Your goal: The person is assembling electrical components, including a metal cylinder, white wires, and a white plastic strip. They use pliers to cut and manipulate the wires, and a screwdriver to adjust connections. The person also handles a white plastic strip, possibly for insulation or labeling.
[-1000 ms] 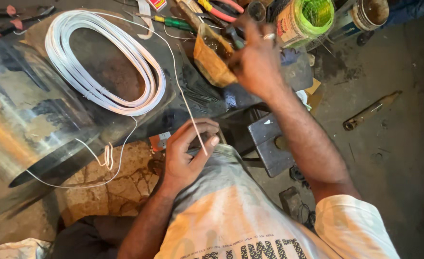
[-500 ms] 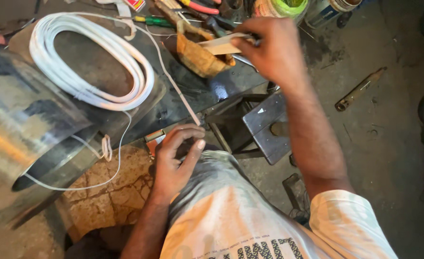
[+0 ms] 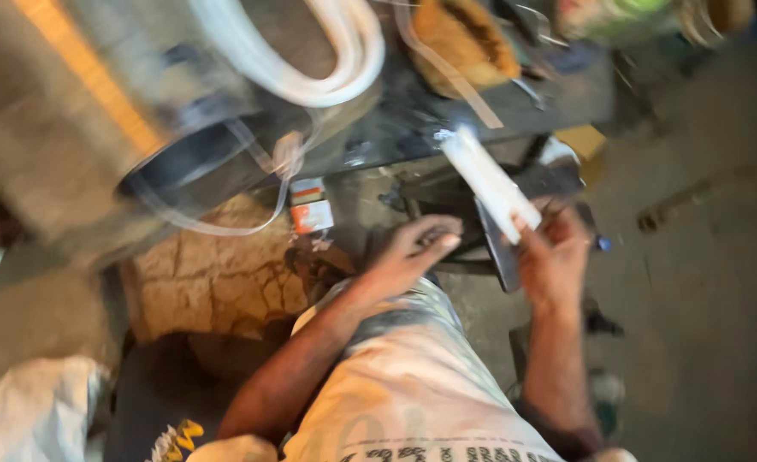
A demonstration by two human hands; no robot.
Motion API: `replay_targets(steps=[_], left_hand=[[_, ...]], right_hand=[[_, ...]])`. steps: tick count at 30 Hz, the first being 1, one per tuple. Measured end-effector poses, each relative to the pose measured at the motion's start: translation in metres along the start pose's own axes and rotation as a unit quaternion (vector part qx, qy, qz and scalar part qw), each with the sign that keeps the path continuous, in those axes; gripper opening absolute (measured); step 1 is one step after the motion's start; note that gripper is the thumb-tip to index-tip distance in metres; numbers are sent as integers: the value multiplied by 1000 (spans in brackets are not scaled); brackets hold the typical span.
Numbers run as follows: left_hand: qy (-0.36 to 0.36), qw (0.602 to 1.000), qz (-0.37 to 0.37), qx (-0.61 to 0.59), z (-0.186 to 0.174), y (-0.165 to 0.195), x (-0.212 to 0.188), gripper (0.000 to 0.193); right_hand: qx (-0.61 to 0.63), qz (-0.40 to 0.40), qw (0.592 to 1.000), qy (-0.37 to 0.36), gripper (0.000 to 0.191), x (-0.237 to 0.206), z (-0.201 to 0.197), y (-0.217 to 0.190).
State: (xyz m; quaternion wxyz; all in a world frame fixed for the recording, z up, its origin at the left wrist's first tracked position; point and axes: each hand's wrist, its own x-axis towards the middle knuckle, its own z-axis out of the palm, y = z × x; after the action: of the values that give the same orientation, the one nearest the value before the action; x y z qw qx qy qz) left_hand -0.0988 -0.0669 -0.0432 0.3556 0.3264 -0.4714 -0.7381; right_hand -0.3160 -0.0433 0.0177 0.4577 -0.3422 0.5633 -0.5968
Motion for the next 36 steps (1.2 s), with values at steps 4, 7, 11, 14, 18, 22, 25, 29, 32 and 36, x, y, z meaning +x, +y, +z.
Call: replay_targets(steps=[4,7,11,14,18,22,25,29,32,36], left_hand=[[66,997,48,-6,11,-41,8,45],[147,977,-94,-119,19,-56,4,40],[266,960,15,-84,30,-65,-14,36],[336,940,57,-3,34,-69,-37,36],[373,913,134,-97,39,-66,-65,37],[387,905,108,-141,52,-52,-94,33],[389,902,144,-118,61,-40,-106,28],[439,887,111,-88,62,-21,-119,26],[434,889,136,-60,54,-5,-125,26],[404,895,182,-45,31,18,-125,25]], right_hand=[[101,181,976,-62,24,-25,16,69],[38,222,967,-116,23,-29,16,86],[-110,117,956,-245,12,-25,10,84],[-112,150,942,-277,10,-25,12,80],[-29,277,916,-287,9,-26,21,76],[-18,215,896,-388,6,-32,30,71],[-41,215,877,-428,8,-41,37,66],[-87,102,878,-460,15,-48,56,50],[-52,-2,882,-468,31,-44,84,28],[-75,-69,869,-484,52,-40,130,1]])
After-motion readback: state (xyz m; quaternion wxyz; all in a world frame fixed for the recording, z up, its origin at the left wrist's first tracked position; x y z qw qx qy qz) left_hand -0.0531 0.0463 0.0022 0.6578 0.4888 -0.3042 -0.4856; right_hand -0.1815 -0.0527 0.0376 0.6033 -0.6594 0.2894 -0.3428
